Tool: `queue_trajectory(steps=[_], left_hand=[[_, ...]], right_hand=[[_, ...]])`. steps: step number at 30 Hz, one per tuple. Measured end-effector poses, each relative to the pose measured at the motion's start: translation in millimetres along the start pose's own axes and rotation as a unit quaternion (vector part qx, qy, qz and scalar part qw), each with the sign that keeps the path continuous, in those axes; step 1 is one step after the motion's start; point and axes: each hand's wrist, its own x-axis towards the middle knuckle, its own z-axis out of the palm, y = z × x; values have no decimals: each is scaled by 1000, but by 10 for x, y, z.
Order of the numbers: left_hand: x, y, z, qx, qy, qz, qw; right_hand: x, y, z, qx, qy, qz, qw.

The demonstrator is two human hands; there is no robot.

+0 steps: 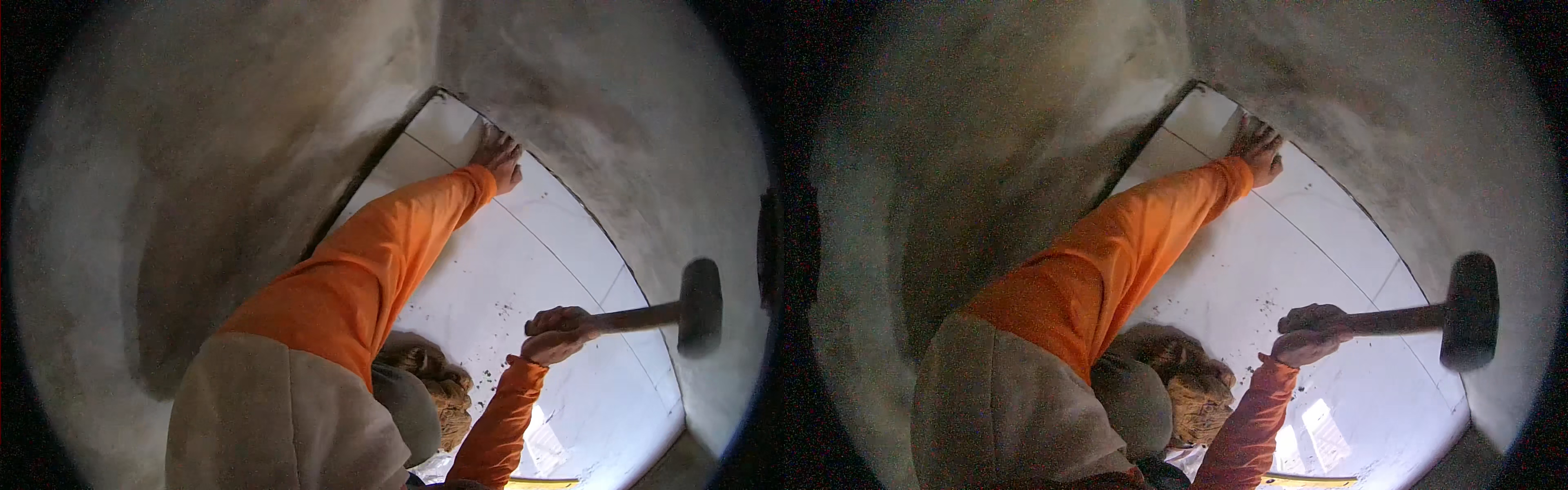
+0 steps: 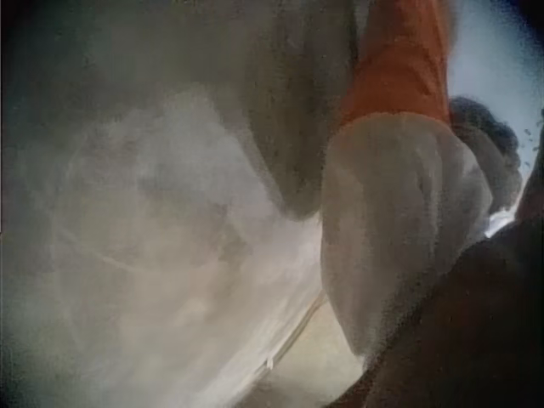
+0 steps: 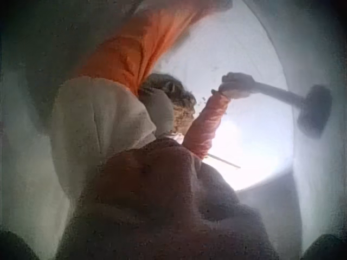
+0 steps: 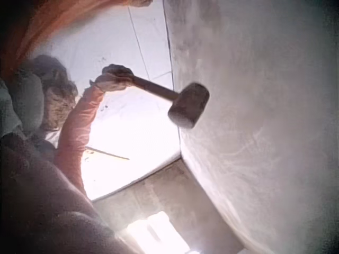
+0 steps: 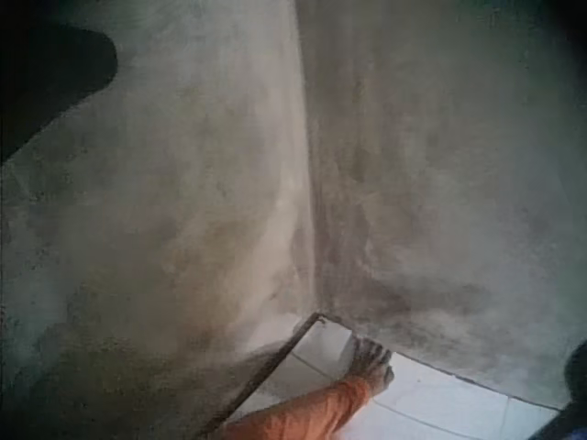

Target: The person places a rectangular tile against a corner wall, applies pressure by hand and with a rubber mallet, and wipes the tile surface with a cloth.

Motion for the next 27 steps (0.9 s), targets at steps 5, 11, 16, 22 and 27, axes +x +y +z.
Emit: queue_trajectory(steps=[5, 11, 16, 22, 27], left_hand=[[112, 29, 168, -20, -38, -16, 999], [351, 389, 464, -92, 66, 40, 993], [-61, -437, 964, 79, 132, 24, 988], [179, -68, 585, 262, -58, 128, 955], [72, 5, 388, 40, 50, 112, 992]], right_hand=[[170, 515, 123, -249, -67, 5, 966], [412, 452, -112, -314, -51, -191, 929], [-25, 881, 427, -328, -73, 163, 928], [184, 1007, 155, -538, -2, -396, 744], [-100, 316, 425, -238, -40, 102, 965]])
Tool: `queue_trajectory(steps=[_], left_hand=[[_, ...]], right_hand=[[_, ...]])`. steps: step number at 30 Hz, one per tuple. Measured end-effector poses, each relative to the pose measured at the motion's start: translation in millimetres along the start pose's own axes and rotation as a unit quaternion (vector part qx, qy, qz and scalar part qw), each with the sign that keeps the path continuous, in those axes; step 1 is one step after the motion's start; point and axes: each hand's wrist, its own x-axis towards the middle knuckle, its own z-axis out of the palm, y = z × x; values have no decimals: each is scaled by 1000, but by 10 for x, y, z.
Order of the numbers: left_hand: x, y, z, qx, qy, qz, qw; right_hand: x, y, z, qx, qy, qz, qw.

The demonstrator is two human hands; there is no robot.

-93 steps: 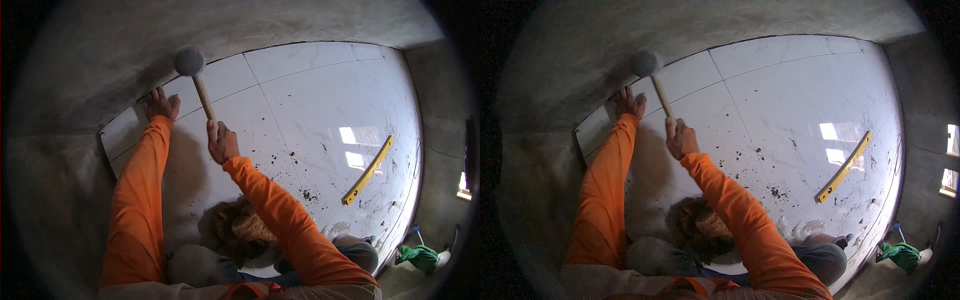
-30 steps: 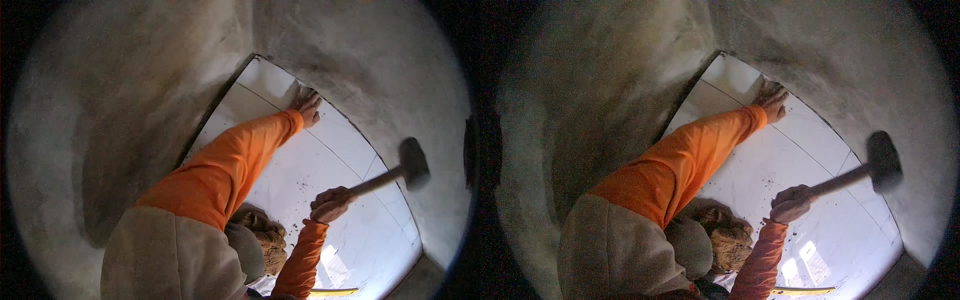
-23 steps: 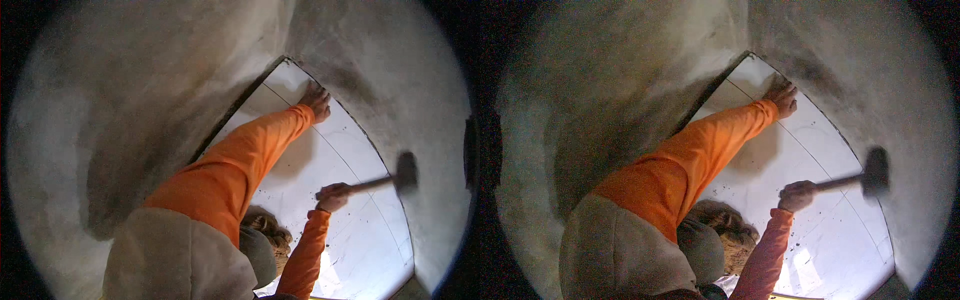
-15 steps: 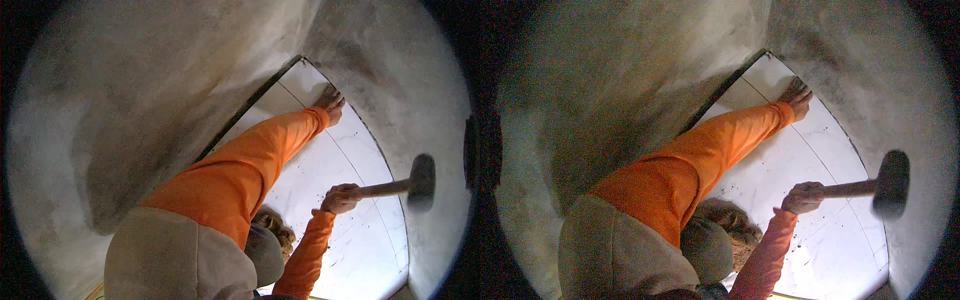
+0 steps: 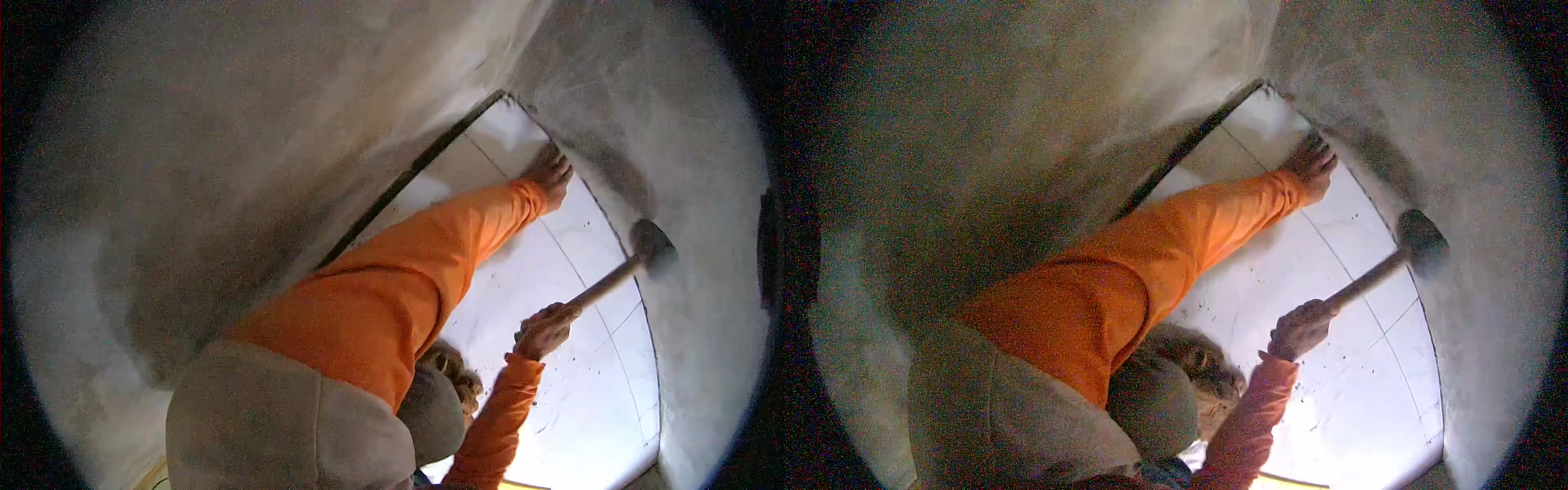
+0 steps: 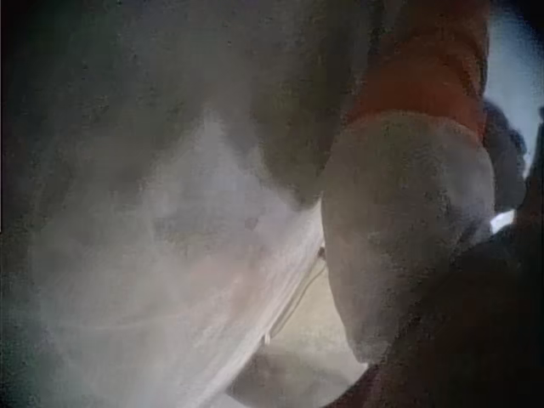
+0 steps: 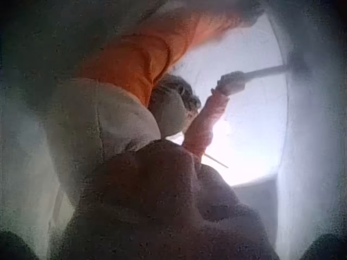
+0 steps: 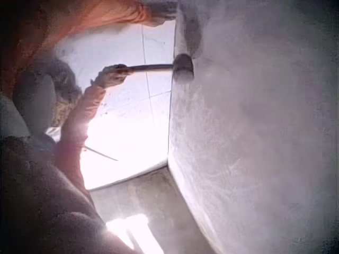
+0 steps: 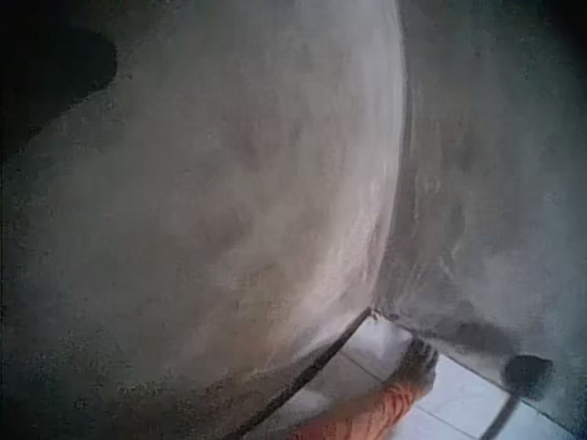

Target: The person places a rectangular tile against a corner wall, applies pressure by hand and with a rubber mallet, and wipes the tile surface with a cloth.

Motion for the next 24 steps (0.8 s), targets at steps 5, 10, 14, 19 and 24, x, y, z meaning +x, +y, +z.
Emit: queue_trajectory(steps=[5, 10, 14, 19, 24], left_hand=[[27, -7, -38, 75, -67, -34, 994], [-15, -18, -44, 83, -107, -57, 989], [107, -108, -222, -266, -92, -181, 942], [137, -56, -293, -90, -161, -172, 968], [-4, -56, -354, 141, -121, -26, 982]], right_hand=[[434, 767, 1, -318, 10, -121, 940], [235, 373, 321, -253, 139, -285, 914], [231, 167, 215, -218, -6, 18, 976], [149, 501, 175, -331, 143, -396, 844], [159, 220, 302, -178, 125, -255, 942]])
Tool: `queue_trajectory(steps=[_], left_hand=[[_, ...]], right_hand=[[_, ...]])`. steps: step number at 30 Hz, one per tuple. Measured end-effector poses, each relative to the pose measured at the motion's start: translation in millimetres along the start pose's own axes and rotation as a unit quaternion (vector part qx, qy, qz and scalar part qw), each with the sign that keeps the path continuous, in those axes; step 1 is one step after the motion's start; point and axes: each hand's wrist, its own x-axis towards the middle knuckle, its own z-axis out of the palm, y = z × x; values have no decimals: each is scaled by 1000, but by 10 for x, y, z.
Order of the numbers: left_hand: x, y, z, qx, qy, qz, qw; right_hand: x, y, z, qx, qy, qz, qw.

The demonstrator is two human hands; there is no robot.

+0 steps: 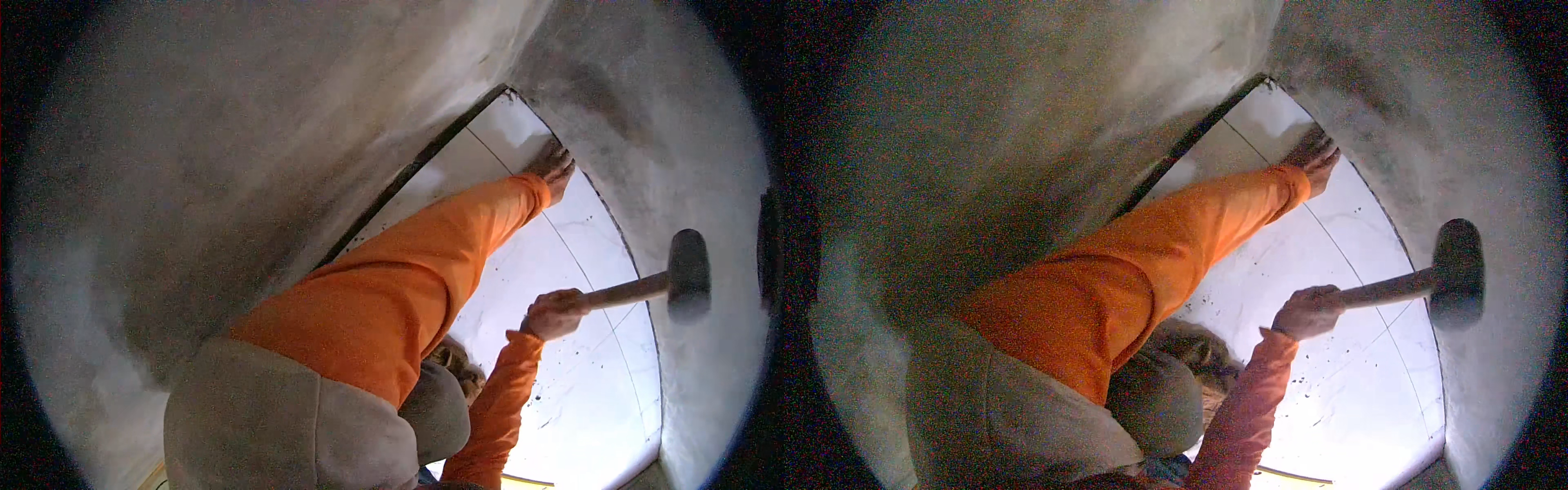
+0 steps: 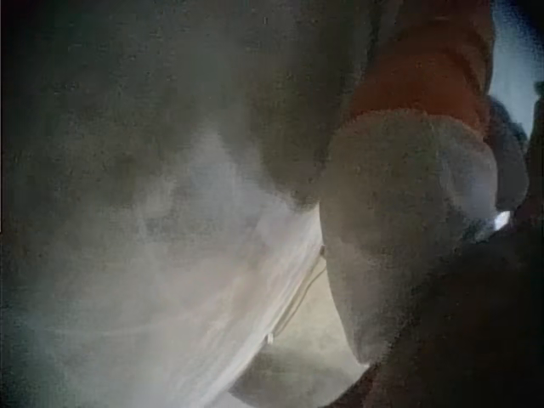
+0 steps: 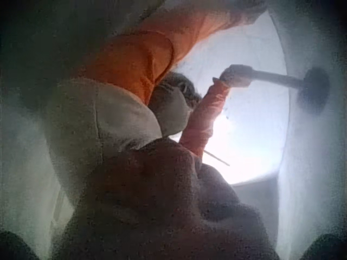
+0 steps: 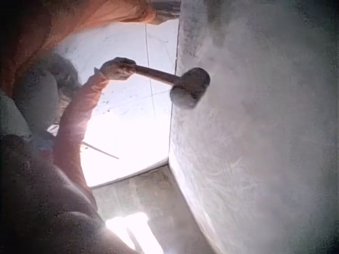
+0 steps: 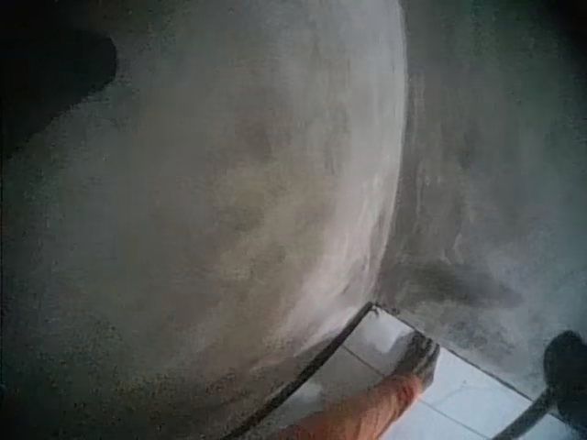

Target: The person places a rectangular tile against a corner wall, applies pressure by hand and with a rubber mallet, and wipes the tile surface with a cloth.

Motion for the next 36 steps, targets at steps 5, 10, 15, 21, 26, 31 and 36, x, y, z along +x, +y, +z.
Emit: queue_trajectory(steps=[5, 10, 15, 21, 26, 31, 36], left_hand=[[188, 10, -140, -63, -116, -27, 991], [168, 101, -74, -224, -43, -40, 973], [28, 64, 812, -234, 177, -146, 945], [-22, -336, 1003, -419, 178, -188, 870], [330, 210, 452, -198, 125, -40, 971], [272, -37, 450, -450, 32, -120, 884], [-79, -272, 621, -50, 90, -74, 992]], right_hand=[[146, 274, -53, -66, -107, 97, 987], [-191, 265, -9, -113, -15, -69, 991], [-178, 70, -59, -33, -104, 55, 993], [-156, 98, 274, -79, -181, 140, 970], [-95, 279, 62, -75, 59, -88, 992], [-190, 78, 24, -61, -111, 114, 985], [-163, 200, -77, 63, -213, 216, 951]])
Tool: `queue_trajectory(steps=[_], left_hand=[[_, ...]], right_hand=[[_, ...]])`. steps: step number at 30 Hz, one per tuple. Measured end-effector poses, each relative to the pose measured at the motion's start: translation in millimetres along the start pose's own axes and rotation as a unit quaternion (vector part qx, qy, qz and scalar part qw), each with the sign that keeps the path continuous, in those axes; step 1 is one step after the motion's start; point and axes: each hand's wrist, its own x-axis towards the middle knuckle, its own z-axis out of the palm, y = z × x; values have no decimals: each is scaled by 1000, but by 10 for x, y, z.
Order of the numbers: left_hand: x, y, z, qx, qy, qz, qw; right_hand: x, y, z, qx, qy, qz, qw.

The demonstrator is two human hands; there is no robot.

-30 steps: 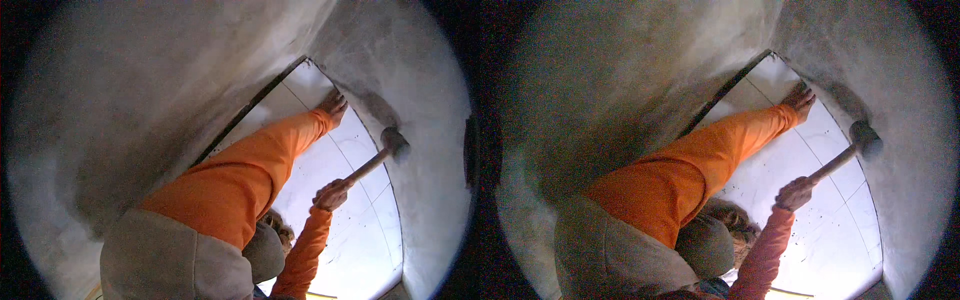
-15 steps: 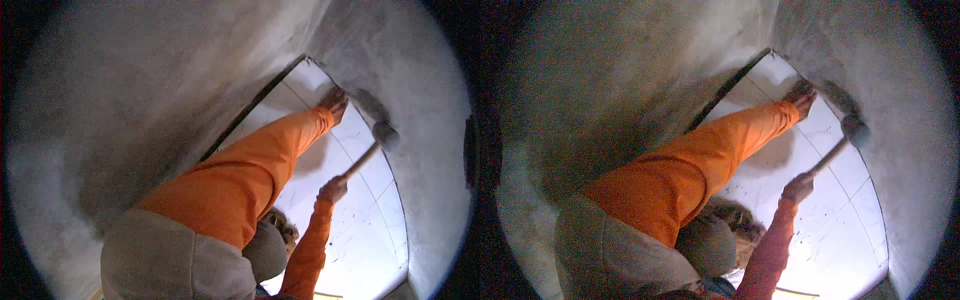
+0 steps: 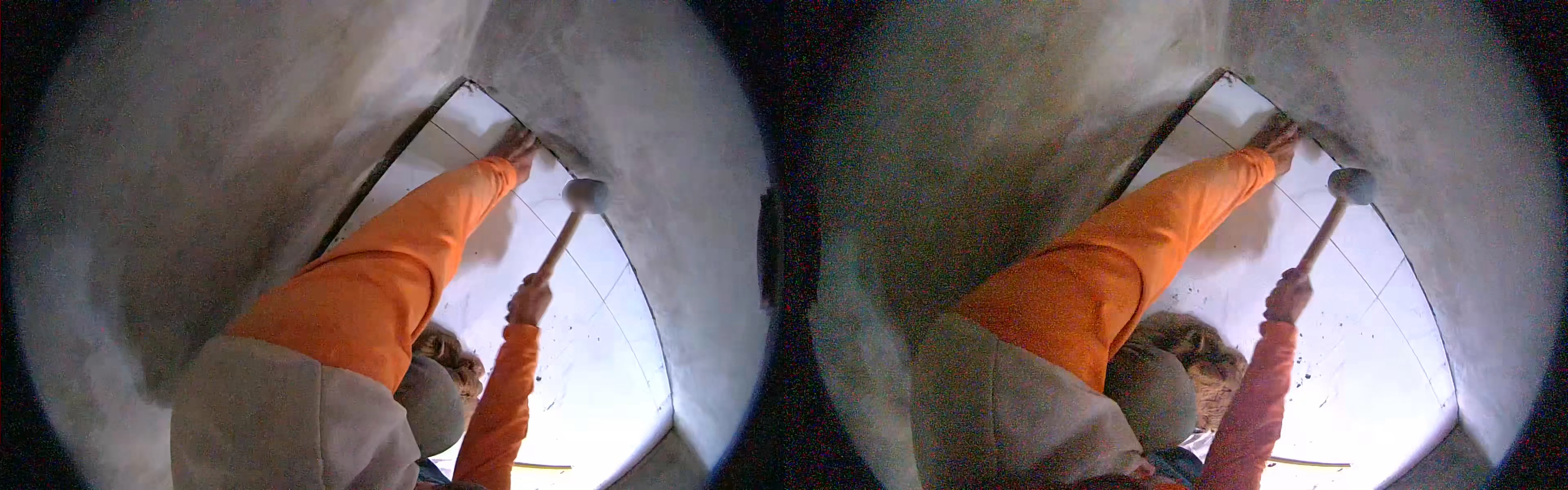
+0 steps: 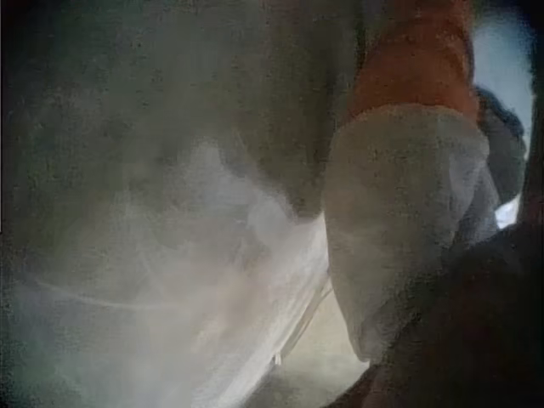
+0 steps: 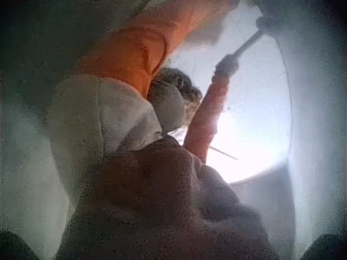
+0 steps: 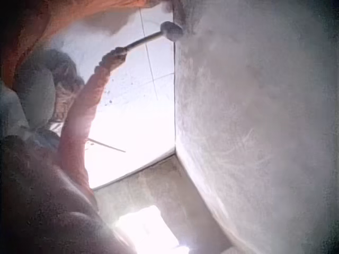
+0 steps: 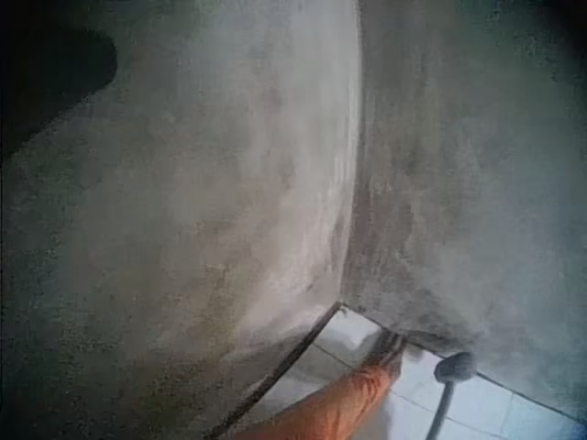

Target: The person places a rectangular tile against a corner wall, applies pressure by hand and with a rubber mallet, and wipes the tile surface with a cloth.

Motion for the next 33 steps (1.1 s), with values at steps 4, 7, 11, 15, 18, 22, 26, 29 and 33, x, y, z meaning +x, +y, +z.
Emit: queue_trajectory(steps=[4, 7, 11, 15, 18, 22, 26, 29, 33], left_hand=[[31, 433, -794, -328, -65, -41, 942], [-629, -119, -990, -270, 3, -46, 962], [-993, -544, -1021, 13, 8, -193, 981], [-973, -542, -859, 10, 12, -233, 972], [-1001, -472, -778, 29, 6, -218, 975], [-1027, -407, -808, 30, 4, -181, 983], [-904, -245, -919, 10, -34, -167, 985], [-834, -44, -1032, -31, -61, -143, 987], [-1000, 653, -1372, -204, -215, 110, 949]], right_hand=[[-388, -102, -977, 116, 0, 52, 992], [-990, 476, -1161, 63, 17, 52, 997], [-1620, 1337, -1380, 74, 26, 84, 993], [-2021, 1319, -1397, 170, -19, 189, 967], [-2133, 1698, -1644, -14, -113, 264, 958], [-2227, 1806, -1650, -242, -223, 239, 913], [-2218, 2199, -1621, -203, -208, 167, 942], [-2185, 2174, -1544, -37, -193, 221, 955], [-2137, 2156, -1598, -27, -195, 245, 949]])
